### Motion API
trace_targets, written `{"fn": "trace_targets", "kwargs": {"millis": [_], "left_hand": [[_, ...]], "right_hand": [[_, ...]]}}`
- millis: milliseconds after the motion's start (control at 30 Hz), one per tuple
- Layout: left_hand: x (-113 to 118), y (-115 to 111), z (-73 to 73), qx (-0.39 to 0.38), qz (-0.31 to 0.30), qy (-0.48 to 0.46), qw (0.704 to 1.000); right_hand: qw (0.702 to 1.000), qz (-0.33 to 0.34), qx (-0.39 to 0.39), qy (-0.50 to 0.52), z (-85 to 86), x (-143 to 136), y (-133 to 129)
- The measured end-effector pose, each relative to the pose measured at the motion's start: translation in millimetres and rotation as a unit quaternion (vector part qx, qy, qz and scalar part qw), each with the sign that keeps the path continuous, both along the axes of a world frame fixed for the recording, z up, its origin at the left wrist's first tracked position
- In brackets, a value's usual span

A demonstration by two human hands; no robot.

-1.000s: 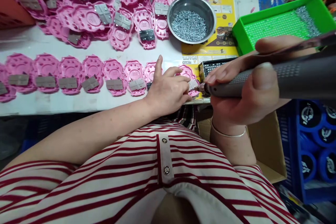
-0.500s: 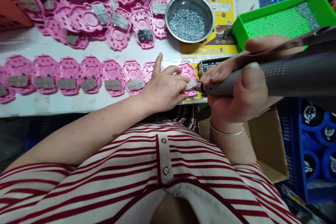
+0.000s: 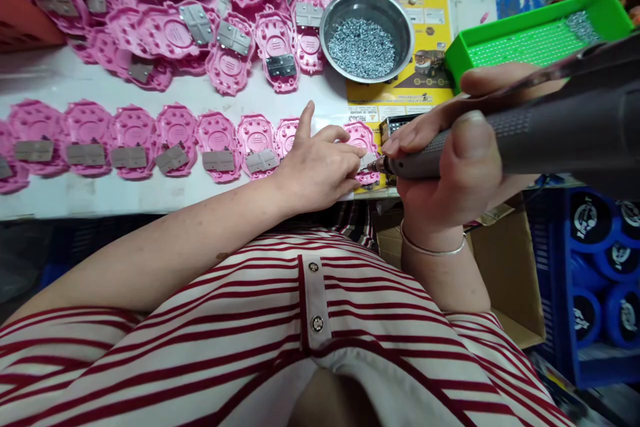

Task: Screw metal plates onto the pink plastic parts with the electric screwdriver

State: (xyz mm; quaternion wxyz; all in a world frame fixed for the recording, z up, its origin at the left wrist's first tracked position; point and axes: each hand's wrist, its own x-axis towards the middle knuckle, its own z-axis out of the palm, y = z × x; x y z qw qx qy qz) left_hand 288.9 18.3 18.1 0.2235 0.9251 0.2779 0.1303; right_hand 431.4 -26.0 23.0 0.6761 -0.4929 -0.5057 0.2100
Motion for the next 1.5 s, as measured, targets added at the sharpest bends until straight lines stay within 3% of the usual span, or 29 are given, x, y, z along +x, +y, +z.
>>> {"fn": "trace_targets", "kwargs": {"millis": [100, 167, 333, 800, 1033, 1300, 1500], "left_hand": [[0, 1, -0.8, -0.004, 0.001, 0.0, 1.0], [0, 1, -1.2, -0.004, 0.002, -0.004, 1.0], [0, 1, -0.2, -0.004, 0.001, -0.005, 1.0], [0, 1, 0.7, -0.008, -0.002, 0.005, 1.0], [0, 1, -1.2, -0.004, 0.005, -0.005, 1.0], [0, 1, -1.1, -0.009, 0.003, -0.004, 1.0], [0, 1, -0.3, -0.014, 0.004, -0.004, 1.0]], "right_hand": [[0.989, -0.074, 0.127, 0.019, 6.4, -4, 9], [0.987, -0.075, 0.14, 0.012, 8.1, -4, 12], [0.991, -0.076, 0.11, 0.001, 10.4, -4, 9], [0.981, -0.065, 0.176, 0.055, 15.7, -9, 13], [0.988, -0.083, 0.126, 0.043, 11.0, -9, 15], [0.983, -0.078, 0.168, 0.012, 12.9, -7, 14], [0.975, -0.096, 0.196, 0.045, 7.7, -6, 21]]}}
